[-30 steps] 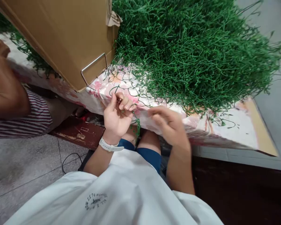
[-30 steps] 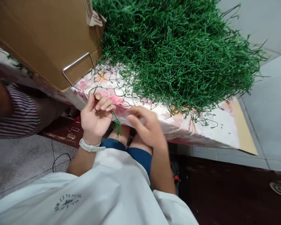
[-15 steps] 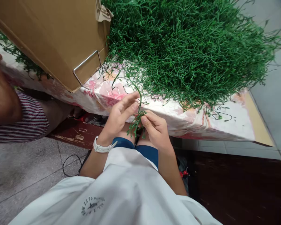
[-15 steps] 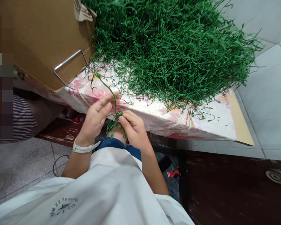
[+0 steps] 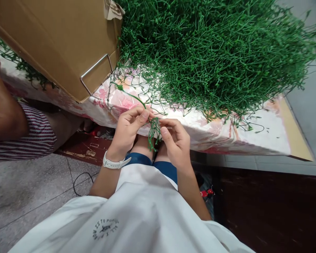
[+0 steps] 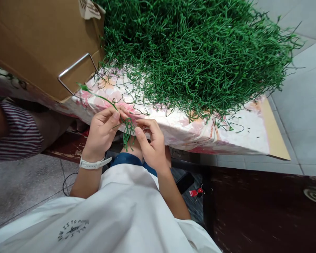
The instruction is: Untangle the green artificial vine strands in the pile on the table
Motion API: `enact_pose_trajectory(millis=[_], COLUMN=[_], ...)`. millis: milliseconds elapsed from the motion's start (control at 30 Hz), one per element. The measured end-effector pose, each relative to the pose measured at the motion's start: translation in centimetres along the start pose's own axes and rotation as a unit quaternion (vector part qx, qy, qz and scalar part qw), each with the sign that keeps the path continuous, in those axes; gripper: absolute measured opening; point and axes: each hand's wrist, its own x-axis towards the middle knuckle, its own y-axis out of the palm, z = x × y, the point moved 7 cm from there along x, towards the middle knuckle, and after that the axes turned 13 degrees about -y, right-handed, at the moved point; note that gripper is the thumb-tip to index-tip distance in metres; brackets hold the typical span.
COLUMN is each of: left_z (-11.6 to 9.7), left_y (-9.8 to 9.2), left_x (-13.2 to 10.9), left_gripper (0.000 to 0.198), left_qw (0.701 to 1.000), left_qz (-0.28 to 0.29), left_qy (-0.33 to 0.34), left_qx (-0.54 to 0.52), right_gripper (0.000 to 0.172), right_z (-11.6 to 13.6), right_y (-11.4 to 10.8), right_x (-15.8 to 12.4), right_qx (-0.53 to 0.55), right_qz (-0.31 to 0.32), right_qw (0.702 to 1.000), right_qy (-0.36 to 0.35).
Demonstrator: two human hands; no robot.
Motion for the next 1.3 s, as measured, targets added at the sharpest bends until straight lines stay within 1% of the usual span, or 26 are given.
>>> enact_pose_trajectory(millis=[67, 167, 233, 333, 400, 467, 533, 633, 700, 767, 867, 967, 1033, 1133, 1233, 1300], left_z=[0.1, 0.5, 0.5, 0.3, 0.3, 0.3, 0.5, 0.9, 1.3, 1.8, 2.6, 3.2, 3.1, 1.9, 0.4, -0.3], left_y=[0.1, 0.5, 0.4, -0.1, -0.3, -0.4, -0.3, 0.4, 1.1, 1.7, 2.4, 2.4, 1.8, 0.1, -1.2, -1.3], left_x=[-0.2, -0.4, -0.6, -0.6, -0.6, -0.5, -0.5, -0.6, -0.6, -0.7, -0.9, -0.9, -0.7, -0.3, -0.1, -0.1], left_gripper=[0.03, 0.031, 0.031, 0.029, 0.029, 0.03, 0.032, 0.037, 0.04, 0.045, 0.049, 0.048, 0.043, 0.039, 0.039, 0.04], left_qw=[1.0, 1.0, 0.999, 0.997, 0.995, 0.995, 0.997, 0.991, 0.981, 0.966, 0.942, 0.929, 0.928, 0.932, 0.943, 0.949], left_qz=[-0.007, 0.0, 0.008, 0.022, 0.038, 0.045, 0.042, 0.041, 0.044, 0.042, 0.023, -0.009, -0.035, -0.073, -0.101, -0.093], left_qy=[-0.007, -0.025, -0.032, -0.038, -0.046, -0.057, -0.069, -0.09, -0.118, -0.158, -0.214, -0.232, -0.219, -0.164, -0.124, -0.119], left_qx=[0.005, 0.017, 0.025, 0.055, 0.075, 0.068, 0.022, -0.086, -0.149, -0.201, -0.259, -0.288, -0.301, -0.315, -0.291, -0.277], right_gripper=[0.014, 0.006, 0.008, 0.011, 0.013, 0.017, 0.02, 0.026, 0.029, 0.033, 0.04, 0.041, 0.043, 0.045, 0.036, 0.029], right_z=[0.6, 1.2, 1.3, 1.2, 0.8, 0.2, -0.4, -0.7, -0.7, -0.9, -1.5, -2.0, -1.8, -1.2, -1.5, -1.9], right_y=[0.2, 0.3, 0.2, 0.3, 0.3, 0.1, 0.0, 1.1, 1.9, 2.5, 3.3, 3.7, 3.8, 3.8, 3.5, 3.1], right_x=[0.3, 0.8, 1.0, 1.0, 0.8, 0.6, 0.4, 0.1, -0.2, -0.5, -1.0, -1.4, -1.7, -2.0, -2.1, -2.0], right_qx=[-0.001, -0.029, -0.048, -0.064, -0.066, -0.058, -0.037, 0.006, 0.035, 0.092, 0.231, 0.311, 0.351, 0.409, 0.404, 0.385], right_qz=[-0.004, -0.01, -0.012, 0.021, 0.041, 0.043, 0.052, 0.128, 0.178, 0.188, 0.162, 0.113, 0.085, 0.051, 0.022, 0.008], right_qw=[1.0, 0.998, 0.997, 0.996, 0.996, 0.997, 0.998, 0.992, 0.983, 0.978, 0.958, 0.94, 0.928, 0.907, 0.91, 0.917], right_qy=[-0.023, -0.046, -0.053, -0.054, -0.046, -0.027, -0.001, 0.012, 0.011, 0.022, 0.056, 0.087, 0.095, 0.087, 0.095, 0.102])
